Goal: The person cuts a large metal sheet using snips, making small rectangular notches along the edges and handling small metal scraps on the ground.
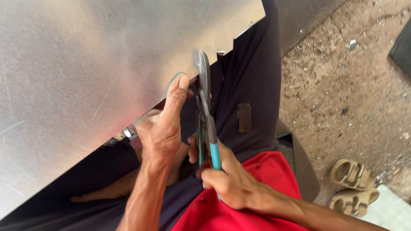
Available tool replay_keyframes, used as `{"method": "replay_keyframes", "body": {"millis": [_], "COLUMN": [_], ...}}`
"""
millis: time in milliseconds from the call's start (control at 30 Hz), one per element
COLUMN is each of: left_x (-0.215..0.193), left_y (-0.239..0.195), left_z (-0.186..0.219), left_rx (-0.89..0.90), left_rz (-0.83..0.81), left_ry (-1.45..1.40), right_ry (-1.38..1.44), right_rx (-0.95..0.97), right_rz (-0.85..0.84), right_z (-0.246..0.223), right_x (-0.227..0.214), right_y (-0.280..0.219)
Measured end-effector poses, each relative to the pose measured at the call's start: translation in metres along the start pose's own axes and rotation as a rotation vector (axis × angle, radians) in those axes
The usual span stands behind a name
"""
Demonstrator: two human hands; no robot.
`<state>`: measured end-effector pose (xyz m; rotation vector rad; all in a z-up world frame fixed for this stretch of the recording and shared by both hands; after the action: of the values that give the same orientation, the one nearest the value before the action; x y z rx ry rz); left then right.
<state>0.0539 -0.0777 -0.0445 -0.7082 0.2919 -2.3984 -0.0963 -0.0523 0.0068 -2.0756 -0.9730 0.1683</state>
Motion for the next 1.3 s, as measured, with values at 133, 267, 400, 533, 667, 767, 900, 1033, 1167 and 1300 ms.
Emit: {"method": "replay_keyframes", "body": {"millis": [133, 267, 400, 533, 667, 767, 900, 1033, 1167, 1300], "left_x": [0.001, 0.004, 0.040, 0.067, 0.048, 0.032, 0.032, 0.043, 0.066, 0.084], "left_y": [-0.002, -0.005, 0.003, 0.003, 0.016, 0.014, 0.014, 0.005, 0.011, 0.023], "left_z": [0.000, 0.014, 0.000, 0.002, 0.003, 0.007, 0.010, 0.024, 0.008, -0.003], "left_rx": [-0.098, -0.093, -0.175, -0.126, 0.054, 0.220, 0.236, 0.196, -0.028, -0.101], "left_rz": [-0.014, 0.032, 0.250, 0.115, -0.042, -0.062, -0.145, -0.181, 0.025, 0.061], "left_ry": [0.082, 0.045, -0.420, -0.338, -0.070, 0.320, 0.079, 0.211, 0.057, -0.322], "right_ry": [-0.220, -0.722, -1.215, -0.929, -0.747, -0.857, -0.823, -0.788, -0.791, -0.874], "right_rx": [-0.193, -0.060, -0.072, -0.271, 0.056, 0.106, 0.160, 0.138, 0.083, 0.173], "right_rz": [0.137, 0.207, 0.329, 0.151, 0.096, 0.105, 0.099, 0.070, 0.063, 0.071], "right_z": [-0.007, -0.024, -0.042, 0.013, 0.075, 0.083, 0.069, 0.062, 0.060, 0.059], "right_x": [0.000, -0.056, -0.120, -0.123, -0.131, -0.128, -0.127, -0.129, -0.127, -0.128], "right_y": [0.007, -0.006, -0.025, -0.059, -0.070, -0.064, -0.066, -0.065, -0.061, -0.070]}}
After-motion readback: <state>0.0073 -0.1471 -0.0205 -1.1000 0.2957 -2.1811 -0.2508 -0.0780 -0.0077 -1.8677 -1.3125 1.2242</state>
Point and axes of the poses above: each hand's wrist, its own y-axis towards the middle knuckle, its own x-axis out of the palm, z = x × y, the point moved 6 cm from there along y, towards the middle knuckle, and after that the axes turned 7 degrees about -z, right-handed, at the moved point
